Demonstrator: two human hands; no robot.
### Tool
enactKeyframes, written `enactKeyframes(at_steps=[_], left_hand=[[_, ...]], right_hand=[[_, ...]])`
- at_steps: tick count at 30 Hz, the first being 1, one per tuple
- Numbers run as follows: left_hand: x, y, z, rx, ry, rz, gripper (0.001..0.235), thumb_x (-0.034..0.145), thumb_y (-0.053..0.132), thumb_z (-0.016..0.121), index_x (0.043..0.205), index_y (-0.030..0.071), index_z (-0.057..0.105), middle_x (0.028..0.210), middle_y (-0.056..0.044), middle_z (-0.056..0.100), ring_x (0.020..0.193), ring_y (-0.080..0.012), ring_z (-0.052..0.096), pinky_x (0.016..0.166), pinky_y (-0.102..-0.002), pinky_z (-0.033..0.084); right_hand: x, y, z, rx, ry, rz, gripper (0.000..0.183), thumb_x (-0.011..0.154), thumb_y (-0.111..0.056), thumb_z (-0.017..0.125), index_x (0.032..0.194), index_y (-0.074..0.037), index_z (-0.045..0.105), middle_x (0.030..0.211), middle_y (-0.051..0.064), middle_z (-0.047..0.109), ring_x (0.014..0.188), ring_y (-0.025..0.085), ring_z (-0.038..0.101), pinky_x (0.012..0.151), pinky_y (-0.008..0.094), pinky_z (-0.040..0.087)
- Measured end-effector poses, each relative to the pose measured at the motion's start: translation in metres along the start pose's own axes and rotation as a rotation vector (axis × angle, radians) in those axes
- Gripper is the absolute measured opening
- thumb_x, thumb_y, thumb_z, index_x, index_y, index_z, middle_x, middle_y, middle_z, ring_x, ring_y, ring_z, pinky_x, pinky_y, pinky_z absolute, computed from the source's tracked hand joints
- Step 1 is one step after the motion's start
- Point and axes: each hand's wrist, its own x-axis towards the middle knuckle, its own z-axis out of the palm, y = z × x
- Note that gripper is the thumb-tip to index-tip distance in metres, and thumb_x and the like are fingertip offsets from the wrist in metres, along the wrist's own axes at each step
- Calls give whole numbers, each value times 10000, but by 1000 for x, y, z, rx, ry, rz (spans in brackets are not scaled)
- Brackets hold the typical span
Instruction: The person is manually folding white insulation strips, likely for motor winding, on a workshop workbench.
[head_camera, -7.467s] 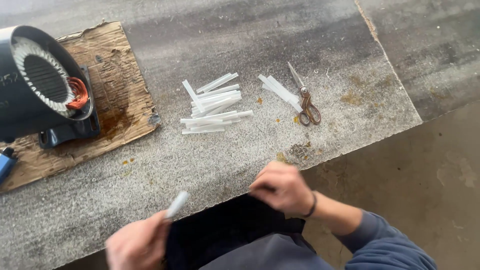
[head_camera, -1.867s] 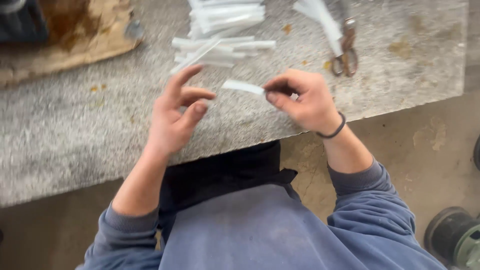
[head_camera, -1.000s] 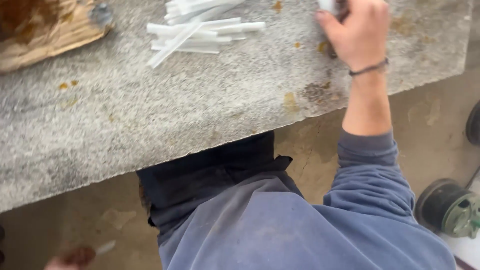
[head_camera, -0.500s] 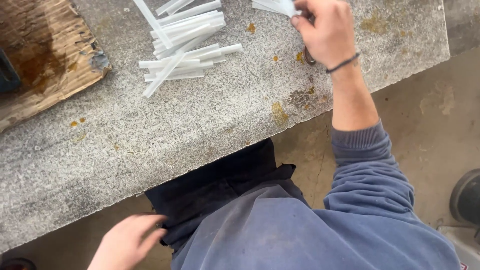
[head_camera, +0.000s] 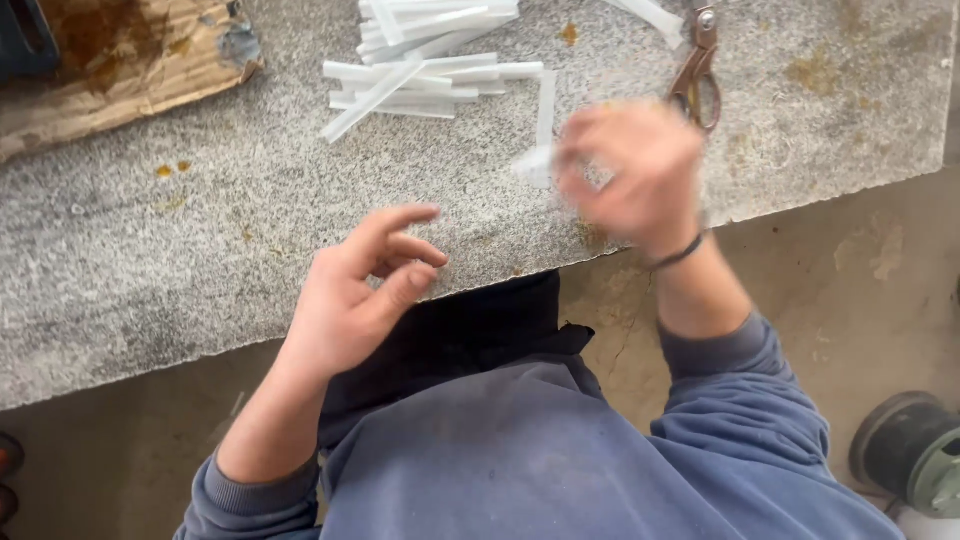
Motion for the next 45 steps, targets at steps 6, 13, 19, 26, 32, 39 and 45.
enactKeyframes(at_steps=[6, 13, 19, 26, 32, 39, 45], left_hand=[[-14, -33, 20, -440, 58, -173, 416, 1016, 133, 661, 1417, 73, 567, 993, -61, 759, 866, -90, 672, 799, -267, 564], [-30, -38, 6, -198, 193, 23, 166, 944, 12, 754, 1107, 35, 727, 1014, -55, 768, 960, -114, 742, 862, -258, 592], [-31, -43, 11, -255, 149, 82, 149, 950, 1, 753, 1091, 38, 726, 1019, -51, 771, 968, -111, 750, 871, -255, 605], [-36, -51, 11, -303, 148, 78, 147, 944, 11, 780, 1076, 44, 724, 1010, -41, 774, 968, -102, 755, 868, -241, 614], [-41, -47, 17, -187, 209, 115, 193, 913, 20, 809, 1084, 50, 725, 1032, -56, 779, 965, -129, 772, 846, -242, 610], [-45, -40, 19, 40, 338, 172, 147, 913, 55, 836, 1033, 69, 752, 958, -69, 777, 867, -166, 788, 740, -267, 615], [-50, -25, 7, 251, 352, 325, 137, 888, 68, 856, 989, 81, 765, 914, -71, 763, 817, -205, 763, 704, -309, 591]], right_hand=[[7, -93, 29, 174, -140, -237, 105, 811, -56, 801, 861, -53, 709, 1117, 86, 738, 973, 240, 741, 785, 365, 593], [7, -96, 46, 505, -187, -140, 259, 813, -98, 882, 1015, -46, 728, 1120, 108, 727, 1036, 294, 714, 870, 392, 579], [-16, -101, 55, 647, -256, 77, 278, 842, -85, 879, 1084, -57, 745, 1028, 79, 735, 939, 248, 707, 835, 354, 571], [-25, -111, 62, 631, -210, 107, 300, 814, -86, 893, 1079, -52, 756, 993, 88, 732, 860, 210, 681, 742, 322, 545], [-28, -118, 63, 586, -181, 136, 263, 832, -20, 879, 1062, -54, 757, 972, 70, 725, 836, 201, 663, 720, 311, 527], [-20, -123, 52, 503, -184, 106, 268, 817, 8, 871, 1049, -61, 756, 958, 73, 708, 823, 217, 651, 725, 331, 518], [-17, -124, 40, 481, -209, 27, 263, 798, 22, 865, 1022, -66, 760, 931, 69, 698, 793, 227, 629, 697, 342, 514]])
